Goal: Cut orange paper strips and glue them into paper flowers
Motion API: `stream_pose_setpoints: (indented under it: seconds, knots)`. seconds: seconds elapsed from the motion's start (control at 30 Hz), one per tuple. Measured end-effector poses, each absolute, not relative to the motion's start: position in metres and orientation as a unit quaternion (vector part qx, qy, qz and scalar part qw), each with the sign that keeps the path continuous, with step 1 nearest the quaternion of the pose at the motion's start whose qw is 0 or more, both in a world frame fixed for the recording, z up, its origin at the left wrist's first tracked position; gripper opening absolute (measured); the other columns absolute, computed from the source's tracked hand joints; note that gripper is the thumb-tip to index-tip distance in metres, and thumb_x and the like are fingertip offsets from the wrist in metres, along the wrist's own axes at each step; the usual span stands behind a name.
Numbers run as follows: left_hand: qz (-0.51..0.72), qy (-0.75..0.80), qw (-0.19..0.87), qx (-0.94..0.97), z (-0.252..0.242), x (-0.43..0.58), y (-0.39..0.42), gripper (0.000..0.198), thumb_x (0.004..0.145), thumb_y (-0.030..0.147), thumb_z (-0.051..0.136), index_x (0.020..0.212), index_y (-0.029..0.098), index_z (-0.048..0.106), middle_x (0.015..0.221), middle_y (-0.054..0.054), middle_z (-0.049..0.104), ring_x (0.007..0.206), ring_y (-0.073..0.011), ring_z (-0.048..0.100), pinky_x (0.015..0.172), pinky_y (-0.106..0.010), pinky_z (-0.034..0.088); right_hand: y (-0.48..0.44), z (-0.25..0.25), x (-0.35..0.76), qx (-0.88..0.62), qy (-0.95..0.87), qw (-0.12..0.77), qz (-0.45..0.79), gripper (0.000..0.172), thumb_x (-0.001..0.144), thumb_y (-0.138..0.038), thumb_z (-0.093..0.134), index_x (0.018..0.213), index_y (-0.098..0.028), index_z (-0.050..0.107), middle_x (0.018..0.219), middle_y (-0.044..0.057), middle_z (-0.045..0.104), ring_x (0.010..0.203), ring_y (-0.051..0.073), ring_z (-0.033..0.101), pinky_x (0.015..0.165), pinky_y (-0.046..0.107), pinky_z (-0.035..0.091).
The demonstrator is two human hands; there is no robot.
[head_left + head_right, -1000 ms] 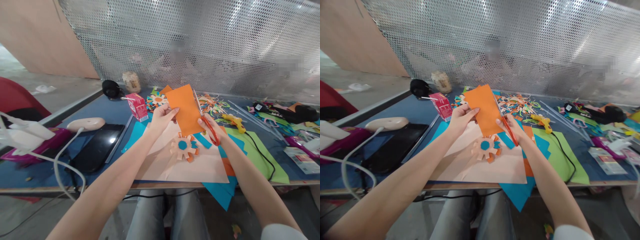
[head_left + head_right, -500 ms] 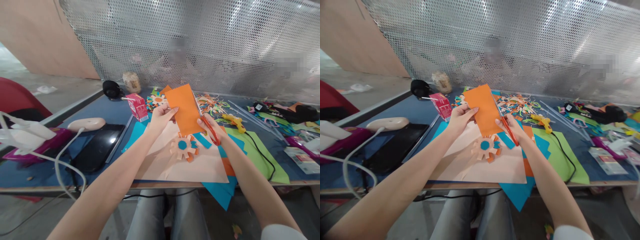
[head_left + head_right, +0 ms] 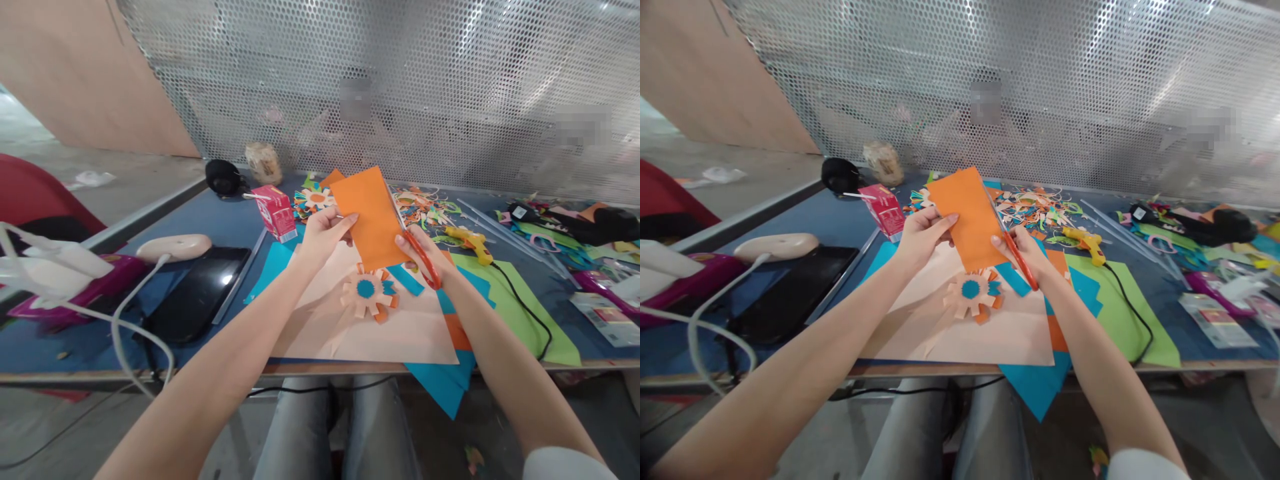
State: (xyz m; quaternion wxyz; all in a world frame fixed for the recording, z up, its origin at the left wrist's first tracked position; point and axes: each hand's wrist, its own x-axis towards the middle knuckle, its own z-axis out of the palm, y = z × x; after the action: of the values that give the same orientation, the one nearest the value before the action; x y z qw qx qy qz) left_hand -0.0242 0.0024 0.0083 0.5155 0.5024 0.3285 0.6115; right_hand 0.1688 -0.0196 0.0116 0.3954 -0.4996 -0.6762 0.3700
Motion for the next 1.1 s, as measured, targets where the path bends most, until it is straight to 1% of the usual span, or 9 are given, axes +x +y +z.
stream_pose_setpoints:
  seconds: [0.17, 0.4, 0.57, 0.8, 1.1]
  knots:
    - [0.610, 0.328, 0.516, 0.504, 0.0089, -0.0246, 0.0018, 0.025, 0.059, 0.030, 0.071, 0.072, 0.013, 0.058, 0.057, 0.001, 0.061, 0.041, -0.0070, 0.051, 0.040, -0.020, 0.041, -0.0191, 0.0118, 0.1695, -0.505, -0.664, 0.382, 0.397, 0.052, 0.062, -0.066, 0.058, 0.071, -0.023, 0.029, 0.060, -0.008, 0.024, 0.045, 0.004, 0.025, 0.038, 0.020, 0.027]
    - [0.628, 0.309, 0.528, 0.481, 0.0073, -0.0287, 0.0069, 0.025, 0.058, 0.031, 0.072, 0.068, 0.015, 0.056, 0.056, 0.002, 0.060, 0.041, -0.0065, 0.052, 0.038, -0.018, 0.040, -0.0168, 0.0096, 0.1715, -0.490, -0.688, 0.380, 0.376, 0.048, 0.067, -0.060, 0.059, 0.071, -0.023, 0.029, 0.059, -0.007, 0.026, 0.046, 0.005, 0.029, 0.041, 0.021, 0.026]
    - [0.615, 0.322, 0.535, 0.482, 0.0071, -0.0282, 0.0066, 0.027, 0.056, 0.031, 0.074, 0.067, 0.014, 0.056, 0.053, 0.002, 0.058, 0.039, -0.0064, 0.051, 0.038, -0.018, 0.040, -0.0166, 0.0093, 0.1708, -0.490, -0.695, 0.380, 0.363, 0.044, 0.070, -0.056, 0.057, 0.070, -0.023, 0.029, 0.060, -0.007, 0.025, 0.048, 0.006, 0.027, 0.042, 0.021, 0.025]
    - [0.612, 0.327, 0.529, 0.489, 0.0068, -0.0276, 0.0061, 0.028, 0.057, 0.033, 0.073, 0.071, 0.014, 0.058, 0.057, 0.002, 0.059, 0.041, -0.0069, 0.052, 0.038, -0.018, 0.040, -0.0183, 0.0108, 0.1704, -0.503, -0.675, 0.377, 0.385, 0.045, 0.067, -0.054, 0.061, 0.071, -0.023, 0.029, 0.061, -0.008, 0.025, 0.045, 0.004, 0.027, 0.040, 0.020, 0.025]
    - [0.615, 0.320, 0.524, 0.494, 0.0075, -0.0268, 0.0048, 0.025, 0.058, 0.031, 0.072, 0.069, 0.014, 0.058, 0.056, 0.002, 0.059, 0.040, -0.0062, 0.051, 0.038, -0.019, 0.040, -0.0193, 0.0120, 0.1699, -0.506, -0.669, 0.383, 0.386, 0.041, 0.068, -0.051, 0.062, 0.071, -0.023, 0.032, 0.059, -0.008, 0.025, 0.044, 0.004, 0.026, 0.039, 0.019, 0.023]
